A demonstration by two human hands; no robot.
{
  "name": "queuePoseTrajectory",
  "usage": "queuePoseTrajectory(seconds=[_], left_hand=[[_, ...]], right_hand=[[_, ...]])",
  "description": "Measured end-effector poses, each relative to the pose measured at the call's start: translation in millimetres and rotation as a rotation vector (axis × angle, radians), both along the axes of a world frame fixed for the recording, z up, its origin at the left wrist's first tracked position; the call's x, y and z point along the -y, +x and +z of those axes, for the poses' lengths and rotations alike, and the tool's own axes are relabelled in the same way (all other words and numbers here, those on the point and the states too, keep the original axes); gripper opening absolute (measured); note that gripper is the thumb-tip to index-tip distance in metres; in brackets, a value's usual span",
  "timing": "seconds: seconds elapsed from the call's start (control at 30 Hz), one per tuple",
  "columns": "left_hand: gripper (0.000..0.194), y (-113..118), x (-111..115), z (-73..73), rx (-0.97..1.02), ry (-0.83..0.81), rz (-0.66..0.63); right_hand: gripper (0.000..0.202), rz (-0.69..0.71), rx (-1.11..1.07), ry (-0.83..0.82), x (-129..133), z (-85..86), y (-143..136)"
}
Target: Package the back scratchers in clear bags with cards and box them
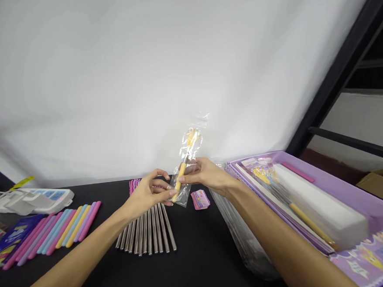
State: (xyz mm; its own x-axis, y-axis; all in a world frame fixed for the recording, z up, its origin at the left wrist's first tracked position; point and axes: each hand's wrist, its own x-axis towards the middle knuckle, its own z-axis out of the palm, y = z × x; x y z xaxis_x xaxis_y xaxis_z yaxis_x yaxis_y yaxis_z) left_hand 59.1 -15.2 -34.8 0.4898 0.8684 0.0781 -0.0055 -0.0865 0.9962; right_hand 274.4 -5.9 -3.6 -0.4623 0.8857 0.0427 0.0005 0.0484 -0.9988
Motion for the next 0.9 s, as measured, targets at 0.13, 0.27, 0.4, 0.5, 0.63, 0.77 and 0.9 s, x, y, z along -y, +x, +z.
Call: queuePoseTrajectory(seconds=[0.13,0.27,0.4,0.5,0.63,0.77,0.9], left_hand=[[0.045,-2.6,-2.4,0.4,-0.057,-0.029,0.066],[0.040,-8.0,-3.7,2.2,-0.166,0.020,0.041],[0.042,-16.1,-5.5,9.2,-0.162,0.151,0.048],[0.048,-20.8,-9.5,16.1,-0.098,0.328,0.150],[0.037,-23.4,-18.3,18.9,-0.033,0.422,0.247],[0.037,-26.8,-23.7,15.6,-0.016,0.319,0.365],[0.049,-31.0,-22.2,12.4,-0.029,0.271,0.314]], right_hand=[[0.047,-0.046,0.073,0.057,-0.3,-1.0,-6.2],[0.071,-0.044,0.237,0.025,0.1,-8.3,-8.3],[0.071,0.025,0.287,-0.023,1.0,-15.2,-9.5],[0.065,0.167,0.320,-0.071,3.3,-17.4,-11.6],[0.064,0.379,0.360,-0.144,7.9,-20.5,-15.0],[0.061,0.469,0.462,-0.125,10.9,-16.4,-16.0],[0.050,0.434,0.668,-0.044,4.8,-2.3,-1.6]])
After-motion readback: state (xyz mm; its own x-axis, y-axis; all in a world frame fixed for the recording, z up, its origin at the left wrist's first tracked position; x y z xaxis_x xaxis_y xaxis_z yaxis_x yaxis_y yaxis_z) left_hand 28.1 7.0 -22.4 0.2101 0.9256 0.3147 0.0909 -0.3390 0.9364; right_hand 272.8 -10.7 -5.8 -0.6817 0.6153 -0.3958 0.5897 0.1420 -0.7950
